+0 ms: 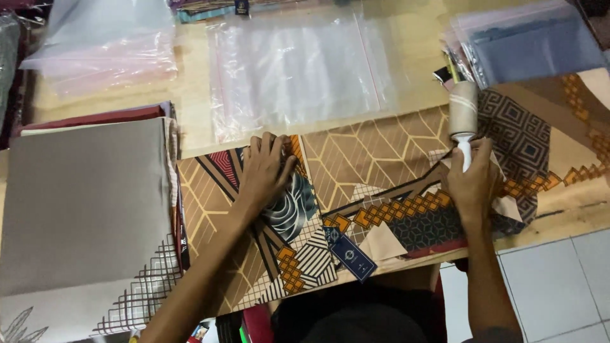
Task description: Cleaning patterned fabric with a lint roller and folding it for packaging.
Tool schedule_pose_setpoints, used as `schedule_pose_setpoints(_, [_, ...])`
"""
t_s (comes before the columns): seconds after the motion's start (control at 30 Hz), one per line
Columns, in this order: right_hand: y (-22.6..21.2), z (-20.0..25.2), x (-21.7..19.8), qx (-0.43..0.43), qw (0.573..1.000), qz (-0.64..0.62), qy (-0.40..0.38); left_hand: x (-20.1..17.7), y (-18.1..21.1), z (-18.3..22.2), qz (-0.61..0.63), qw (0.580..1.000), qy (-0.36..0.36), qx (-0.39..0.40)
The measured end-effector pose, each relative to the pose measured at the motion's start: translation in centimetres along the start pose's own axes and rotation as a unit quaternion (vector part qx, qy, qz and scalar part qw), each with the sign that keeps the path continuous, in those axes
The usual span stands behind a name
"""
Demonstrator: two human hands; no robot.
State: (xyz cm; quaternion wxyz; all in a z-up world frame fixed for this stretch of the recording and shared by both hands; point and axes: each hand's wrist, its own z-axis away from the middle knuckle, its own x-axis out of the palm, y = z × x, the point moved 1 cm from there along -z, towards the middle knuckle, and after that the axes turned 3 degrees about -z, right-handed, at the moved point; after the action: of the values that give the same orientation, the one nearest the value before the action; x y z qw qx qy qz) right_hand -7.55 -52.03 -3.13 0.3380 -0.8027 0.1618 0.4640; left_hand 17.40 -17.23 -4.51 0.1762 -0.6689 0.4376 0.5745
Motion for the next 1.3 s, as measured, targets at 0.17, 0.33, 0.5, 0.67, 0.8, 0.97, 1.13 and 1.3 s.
schedule_pose_setpoints(0.17, [-9.7,8.9,-2.5,0.007,0.995,-0.037,-0.092,-0.1,0.2,0.2,-0.013,1.000,-0.015,-0.001])
schedule_pose_setpoints(0.33, [-9.5,12.4,-0.9,-0.043,0.980,-0.039,-0.189,0.8,-0.4,0.2,-0.017,0.999,-0.028,0.006])
schedule_pose_setpoints(0.5, [-0.2,7.2,-1.8,0.039,0.988,0.136,-0.060,-0.3,0.3,0.1,0.009,1.000,-0.020,-0.001])
schedule_pose_setpoints(0.67, [-3.0,9.9,-5.5,0.053,0.998,0.040,-0.012,-1.9,1.4,0.0,0.008,1.000,-0.025,0.004])
schedule_pose_setpoints(0.8, [-10.2,17.2,-5.2,-0.065,0.985,-0.091,-0.129,-1.3,1.6,-0.1,0.049,0.995,-0.064,-0.052])
schedule_pose_setpoints(0.97, [-4.8,16.4,-4.4,-0.007,0.989,0.011,-0.146,-1.5,1.6,-0.1,0.056,0.996,-0.066,-0.039])
schedule_pose_setpoints(1.13, [1.3,14.4,-5.9,0.020,0.987,0.157,0.002,-3.2,2.2,0.1,0.030,0.999,-0.023,0.012])
schedule_pose_setpoints(1.3, [-5.0,20.1,-6.7,0.046,0.997,-0.038,-0.048,-3.2,2.5,0.2,0.038,0.999,-0.022,-0.001])
